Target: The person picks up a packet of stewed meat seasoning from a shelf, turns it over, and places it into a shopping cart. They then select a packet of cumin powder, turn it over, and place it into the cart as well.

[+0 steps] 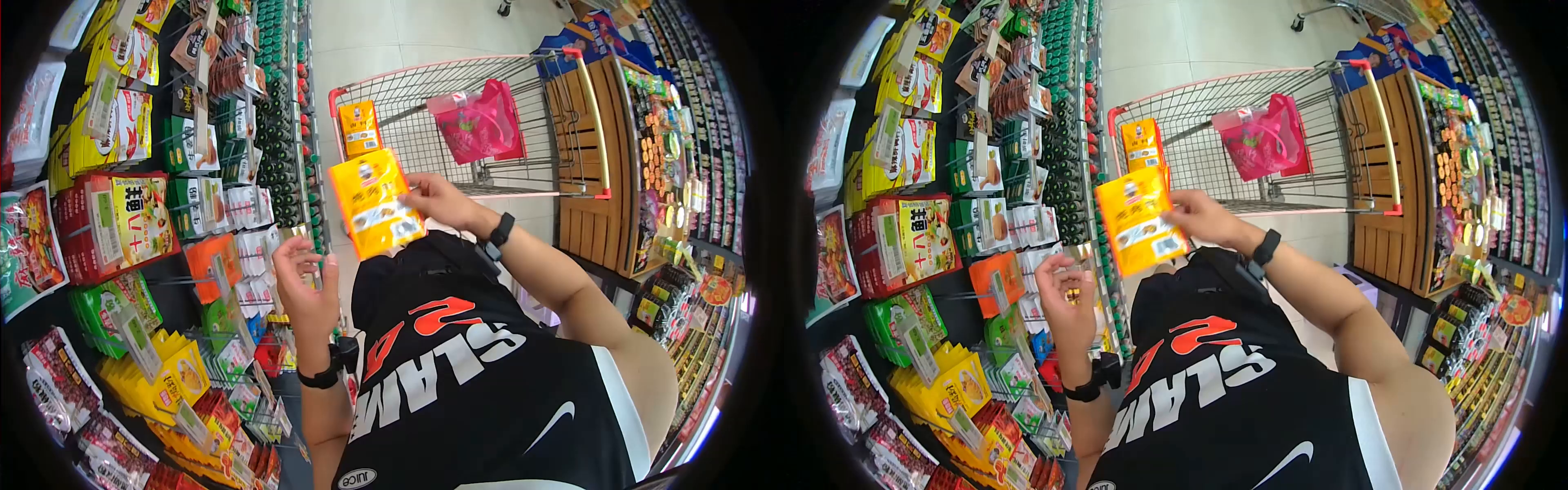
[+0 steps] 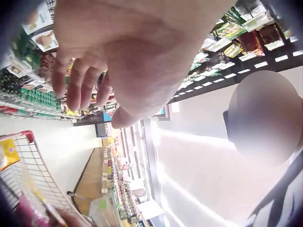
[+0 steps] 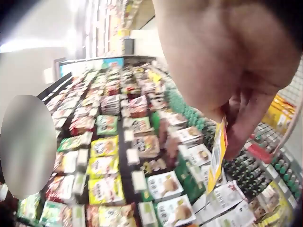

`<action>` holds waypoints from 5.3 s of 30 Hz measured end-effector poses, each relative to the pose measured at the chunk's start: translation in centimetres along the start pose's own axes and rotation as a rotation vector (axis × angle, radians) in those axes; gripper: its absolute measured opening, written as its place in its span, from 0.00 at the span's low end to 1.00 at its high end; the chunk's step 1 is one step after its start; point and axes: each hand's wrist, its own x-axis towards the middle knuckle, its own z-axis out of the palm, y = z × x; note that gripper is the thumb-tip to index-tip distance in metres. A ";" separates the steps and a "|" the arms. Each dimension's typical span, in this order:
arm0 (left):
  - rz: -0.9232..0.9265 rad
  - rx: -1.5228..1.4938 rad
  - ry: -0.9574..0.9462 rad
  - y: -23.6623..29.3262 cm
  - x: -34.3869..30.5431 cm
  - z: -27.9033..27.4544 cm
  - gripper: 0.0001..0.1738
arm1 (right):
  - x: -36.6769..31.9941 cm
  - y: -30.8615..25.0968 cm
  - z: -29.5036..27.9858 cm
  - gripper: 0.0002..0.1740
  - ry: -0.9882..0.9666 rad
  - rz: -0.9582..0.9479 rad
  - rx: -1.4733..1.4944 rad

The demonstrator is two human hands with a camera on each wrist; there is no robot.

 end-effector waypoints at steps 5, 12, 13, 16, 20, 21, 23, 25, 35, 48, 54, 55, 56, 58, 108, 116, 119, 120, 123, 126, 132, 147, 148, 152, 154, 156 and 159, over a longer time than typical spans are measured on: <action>0.061 -0.222 -0.151 0.3 2.6 -1.4 0.11 | 6.9 10.8 -7.9 0.17 0.219 0.443 0.450; 0.301 -0.379 -0.258 8.5 2.1 -3.3 0.09 | 16.7 19.7 -11.3 0.14 0.225 0.553 0.147; 0.316 -0.416 -0.206 9.5 2.0 -2.5 0.07 | 17.9 20.4 -11.1 0.14 0.218 0.535 0.051; 0.150 -0.246 -0.338 14.3 3.0 -2.4 0.08 | 22.3 24.0 -11.3 0.17 0.218 0.525 -0.091; 0.478 -0.313 -0.241 15.7 4.7 2.1 0.24 | 24.9 25.0 -10.2 0.16 0.250 0.419 -0.318; 0.428 -0.265 -0.222 16.1 4.9 3.2 0.21 | 26.0 25.5 -10.3 0.17 0.233 0.429 -0.379; 0.303 -0.155 -0.270 15.8 4.8 4.3 0.14 | 27.5 27.4 -10.6 0.17 0.210 0.453 -0.430; 0.212 -0.064 -0.351 15.9 5.4 4.9 0.14 | 27.7 28.3 -10.8 0.18 0.190 0.441 -0.380; 0.255 -0.096 -0.292 18.3 10.1 7.4 0.19 | 26.0 28.3 -13.7 0.10 0.045 0.524 -0.567; 0.132 0.026 -0.107 16.3 8.5 7.2 0.15 | 27.9 31.4 -10.3 0.15 0.080 0.391 -0.380; 0.468 -0.026 0.236 12.6 7.8 8.7 0.14 | 30.5 32.5 -10.9 0.17 0.060 0.421 -0.671; 0.506 -0.030 0.307 12.6 8.2 9.1 0.13 | 30.3 31.7 -10.9 0.16 0.090 0.433 -0.681; 0.440 -0.048 0.352 13.5 8.7 9.3 0.12 | 30.0 30.8 -10.7 0.15 0.119 0.444 -0.690; 0.328 -0.042 0.237 13.9 8.0 8.3 0.08 | 30.3 31.9 -11.0 0.11 0.192 0.432 -0.667; 0.424 0.279 1.098 7.3 -42.9 -19.4 0.07 | 10.9 12.1 11.4 0.05 -0.248 -0.181 -0.319; 0.082 0.093 1.160 5.8 -44.0 -37.6 0.19 | 3.0 13.2 20.0 0.03 -0.535 -0.329 -0.565; -0.027 0.104 1.126 4.7 -42.1 -41.7 0.27 | -0.3 13.6 20.0 0.04 -0.543 -0.296 -0.590; -0.058 0.126 1.111 4.6 -41.8 -42.4 0.29 | -0.5 14.1 19.4 0.04 -0.527 -0.274 -0.572; -0.024 0.063 1.270 4.7 -40.2 -42.6 0.30 | -0.5 15.5 16.8 0.04 -0.482 -0.243 -0.507; 0.060 0.112 1.304 2.4 -39.3 -44.3 0.34 | -0.5 16.7 14.2 0.04 -0.406 -0.247 -0.423; 0.089 0.029 1.219 0.7 -38.6 -45.4 0.18 | 0.0 17.4 10.9 0.04 -0.414 -0.235 -0.434; 0.319 -0.631 1.192 7.8 -46.9 -31.1 0.15 | 1.5 19.0 16.7 0.04 -0.585 -0.184 -0.557; 0.318 -0.634 1.151 7.6 -47.8 -29.9 0.17 | 1.2 18.7 17.0 0.04 -0.600 -0.177 -0.595; 0.297 -0.699 1.228 6.5 -49.8 -24.9 0.24 | 0.7 18.3 18.3 0.04 -0.655 -0.180 -0.721; 0.279 -0.625 1.231 5.7 -50.3 -23.0 0.24 | -0.3 17.5 19.2 0.04 -0.698 -0.178 -0.727; 0.214 -0.351 1.210 5.1 -50.4 -20.7 0.25 | -1.9 14.9 21.1 0.05 -0.778 -0.172 -0.725; 0.040 -0.005 1.240 4.2 -48.6 -15.8 0.15 | -7.4 8.3 26.0 0.09 -0.980 -0.240 -0.656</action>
